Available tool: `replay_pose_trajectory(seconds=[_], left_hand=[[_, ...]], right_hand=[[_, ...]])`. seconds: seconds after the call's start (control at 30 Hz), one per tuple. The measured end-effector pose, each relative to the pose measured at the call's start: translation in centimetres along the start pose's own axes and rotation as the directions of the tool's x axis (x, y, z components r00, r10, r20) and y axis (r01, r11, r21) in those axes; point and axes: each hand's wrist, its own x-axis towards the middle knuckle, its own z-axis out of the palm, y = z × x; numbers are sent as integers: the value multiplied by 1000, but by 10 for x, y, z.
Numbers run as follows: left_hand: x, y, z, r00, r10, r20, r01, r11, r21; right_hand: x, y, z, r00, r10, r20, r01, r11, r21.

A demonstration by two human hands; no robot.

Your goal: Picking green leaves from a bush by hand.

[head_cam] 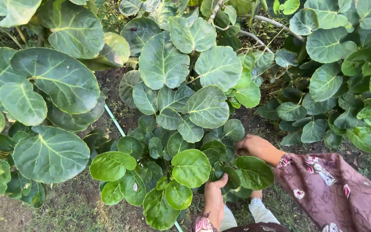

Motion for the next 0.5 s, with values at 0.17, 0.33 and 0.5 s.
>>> replay_pose_trajectory(seconds=[0.17, 0.33, 0.5], left_hand=[[8, -9, 1, 999, 8, -33, -8, 1000, 29], [12, -13, 12, 997, 1, -79, 7, 996, 89], [13, -3, 48, 998, 32, 50, -39, 990, 135]], right_hand=[[-4, 8, 4, 999, 39, -14, -36, 989, 146], [-10, 19, 1, 987, -15, -158, 32, 993, 111], [-16, 12, -29, 977, 181, -115, -181, 983, 11]])
